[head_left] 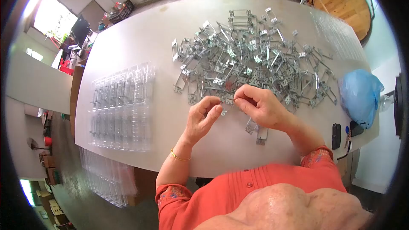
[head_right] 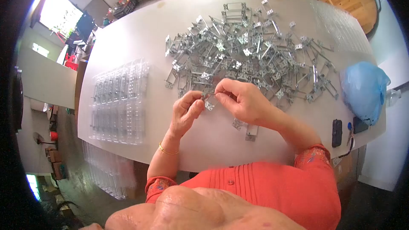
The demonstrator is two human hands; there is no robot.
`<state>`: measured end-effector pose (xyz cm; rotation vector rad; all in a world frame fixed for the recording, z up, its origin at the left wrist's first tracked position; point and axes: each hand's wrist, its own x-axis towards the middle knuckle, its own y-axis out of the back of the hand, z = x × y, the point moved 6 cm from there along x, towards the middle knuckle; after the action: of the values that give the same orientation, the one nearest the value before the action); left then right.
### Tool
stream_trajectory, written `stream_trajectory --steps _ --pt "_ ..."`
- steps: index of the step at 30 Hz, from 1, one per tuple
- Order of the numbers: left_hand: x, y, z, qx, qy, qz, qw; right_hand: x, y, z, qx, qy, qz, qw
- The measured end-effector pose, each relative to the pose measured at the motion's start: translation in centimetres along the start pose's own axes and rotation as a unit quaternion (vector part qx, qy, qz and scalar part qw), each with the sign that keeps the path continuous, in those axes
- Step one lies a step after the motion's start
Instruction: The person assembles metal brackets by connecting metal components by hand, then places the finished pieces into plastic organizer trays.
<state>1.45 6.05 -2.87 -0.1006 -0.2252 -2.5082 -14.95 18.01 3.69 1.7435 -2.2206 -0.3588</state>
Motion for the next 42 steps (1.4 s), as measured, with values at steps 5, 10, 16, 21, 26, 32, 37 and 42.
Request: stream_trajectory --steps 5,10,16,21,26,32,37,42 --pt "0.0 -1.1 1.0 -0.021 0.007 -0.058 0.998 0.0 -0.5 -1.3 0.01 0.136 -0.008 0.991" --pt "0.0 -1.5 0.7 -0.096 0.035 -0.095 0.99 0.0 -1.2 -1.1 0.001 0.151 -0.042 0.988" --pt "-0.1 -1.2 0.6 -0.275 0.053 -0.163 0.946 0.3 -0.8 1.0 0.094 0.05 -0.018 0.994" --pt "0.0 -1.0 1.1 -0.356 -0.024 -0.173 0.918 0.9 -0.3 2.3 0.222 -0.055 -0.013 0.973" --pt "-0.3 -1.1 1.5 -0.323 -0.043 -0.179 0.928 1.4 -0.7 3.5 0.275 -0.093 -0.021 0.957" --pt "-0.2 -0.5 0.6 -0.293 -0.019 -0.159 0.942 1.4 -2.0 4.3 0.315 -0.125 -0.055 0.939" --pt "0.5 0.9 -0.6 -0.186 -0.065 -0.081 0.977 1.0 -2.1 4.4 0.248 -0.13 -0.06 0.958" --pt "1.1 1.1 -0.4 -0.172 -0.117 -0.044 0.977 1.3 -1.1 4.4 0.192 -0.086 -0.013 0.978"
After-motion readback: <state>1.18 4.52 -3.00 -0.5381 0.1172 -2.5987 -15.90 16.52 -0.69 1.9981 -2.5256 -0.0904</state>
